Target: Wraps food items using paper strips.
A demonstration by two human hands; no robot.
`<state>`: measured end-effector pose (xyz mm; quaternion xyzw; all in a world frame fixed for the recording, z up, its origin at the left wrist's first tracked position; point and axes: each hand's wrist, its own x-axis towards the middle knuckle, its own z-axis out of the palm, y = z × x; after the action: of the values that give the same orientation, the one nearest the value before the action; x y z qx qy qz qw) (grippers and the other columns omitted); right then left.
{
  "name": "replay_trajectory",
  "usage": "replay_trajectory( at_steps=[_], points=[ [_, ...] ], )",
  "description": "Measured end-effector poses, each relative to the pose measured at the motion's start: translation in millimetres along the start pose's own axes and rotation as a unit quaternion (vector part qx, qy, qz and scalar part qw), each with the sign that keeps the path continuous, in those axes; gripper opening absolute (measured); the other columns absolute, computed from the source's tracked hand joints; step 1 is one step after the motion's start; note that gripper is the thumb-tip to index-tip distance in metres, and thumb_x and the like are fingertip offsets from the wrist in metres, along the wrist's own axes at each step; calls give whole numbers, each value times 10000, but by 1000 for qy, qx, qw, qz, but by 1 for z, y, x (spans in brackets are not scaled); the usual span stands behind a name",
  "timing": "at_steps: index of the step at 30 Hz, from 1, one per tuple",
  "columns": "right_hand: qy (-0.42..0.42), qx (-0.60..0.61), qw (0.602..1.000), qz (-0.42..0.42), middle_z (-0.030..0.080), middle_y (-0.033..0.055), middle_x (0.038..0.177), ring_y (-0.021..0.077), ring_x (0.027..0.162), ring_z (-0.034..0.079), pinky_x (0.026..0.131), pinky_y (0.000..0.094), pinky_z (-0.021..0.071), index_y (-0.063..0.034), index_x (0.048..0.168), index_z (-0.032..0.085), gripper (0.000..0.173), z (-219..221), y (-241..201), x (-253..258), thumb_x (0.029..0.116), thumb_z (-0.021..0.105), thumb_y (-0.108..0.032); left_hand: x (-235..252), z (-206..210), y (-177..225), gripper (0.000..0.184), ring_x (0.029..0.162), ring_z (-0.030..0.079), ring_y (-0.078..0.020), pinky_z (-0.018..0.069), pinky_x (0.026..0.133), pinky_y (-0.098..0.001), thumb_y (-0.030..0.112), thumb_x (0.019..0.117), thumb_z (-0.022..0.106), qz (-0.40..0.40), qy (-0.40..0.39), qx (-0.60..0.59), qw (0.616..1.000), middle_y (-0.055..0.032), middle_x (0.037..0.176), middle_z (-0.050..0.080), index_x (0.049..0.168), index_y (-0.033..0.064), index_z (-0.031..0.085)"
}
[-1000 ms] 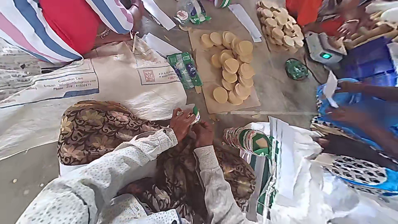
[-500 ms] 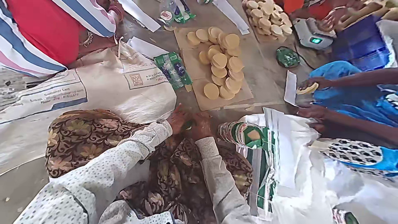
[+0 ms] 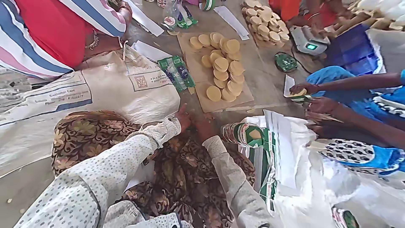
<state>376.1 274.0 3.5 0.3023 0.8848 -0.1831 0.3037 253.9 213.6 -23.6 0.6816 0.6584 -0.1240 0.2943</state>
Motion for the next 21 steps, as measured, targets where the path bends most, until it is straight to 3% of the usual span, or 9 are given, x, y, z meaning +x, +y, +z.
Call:
replay_trajectory(
  at_steps=[4,6,8,10,13,15,17,19,21],
  points=[
    [27,-17,998,-56,624,235,1360,456,1150,652,952,632,499,-103,1415,594,379,23,6,4,1048,525,-171,-13,0,13,433,1560,192,-386,50,1275,-518,-44,1052,368,-41,-10,-81,996,-176,1672,265,1477,-79,447],
    [61,52,994,-67,632,188,1379,406,1171,656,988,600,496,-119,1367,650,363,25,12,0,1021,552,-170,-16,6,12,448,1571,148,-390,53,1274,-528,-47,1053,348,-33,2,-81,996,-183,1686,219,1495,-80,417],
    [181,170,968,-45,688,203,1240,340,1048,691,953,510,532,-35,1264,698,358,27,18,-4,1013,599,-271,-12,21,8,456,1562,194,-382,28,1275,-539,-52,1043,368,-25,51,-79,995,-193,1675,250,1495,-78,423],
    [263,247,932,26,643,246,1262,343,1056,667,947,469,535,47,1313,620,506,24,18,3,1003,633,-352,-9,28,9,512,1572,160,-376,30,1273,-531,-62,1035,379,-40,66,-94,993,-189,1681,235,1546,-63,343],
    [206,272,928,150,623,207,1321,335,1219,611,1043,507,480,-1,1370,566,644,8,13,22,958,685,-481,-7,22,16,539,1579,120,-377,30,1281,-495,-75,1037,367,-61,45,-119,990,-202,1682,220,1570,-61,291],
    [165,227,942,183,645,208,1302,349,1242,609,1054,537,470,-9,1320,616,588,0,10,34,960,673,-470,-4,21,13,488,1568,173,-374,9,1275,-541,-62,1019,428,-49,36,-89,994,-188,1665,273,1506,-67,409],
    [151,206,946,198,663,223,1273,364,1231,617,1044,551,472,-4,1264,661,499,-1,5,38,974,666,-409,-13,30,7,490,1547,221,-394,23,1247,-629,70,1018,537,-35,106,-155,982,-200,1641,317,1489,-33,453],
    [160,213,941,210,655,237,1288,378,1248,609,1056,556,464,3,1278,651,453,2,0,37,979,667,-337,-24,52,4,692,1549,188,-428,56,1252,-612,279,992,637,-46,239,-340,908,-275,1645,256,1545,-42,372],
    [185,239,930,210,663,238,1275,385,1248,606,1067,558,454,0,1268,664,448,8,-4,37,971,683,-334,-19,63,18,790,1508,301,-412,250,1250,-472,285,966,679,-142,357,-524,760,-331,1597,293,1537,-108,301]
  ],
)
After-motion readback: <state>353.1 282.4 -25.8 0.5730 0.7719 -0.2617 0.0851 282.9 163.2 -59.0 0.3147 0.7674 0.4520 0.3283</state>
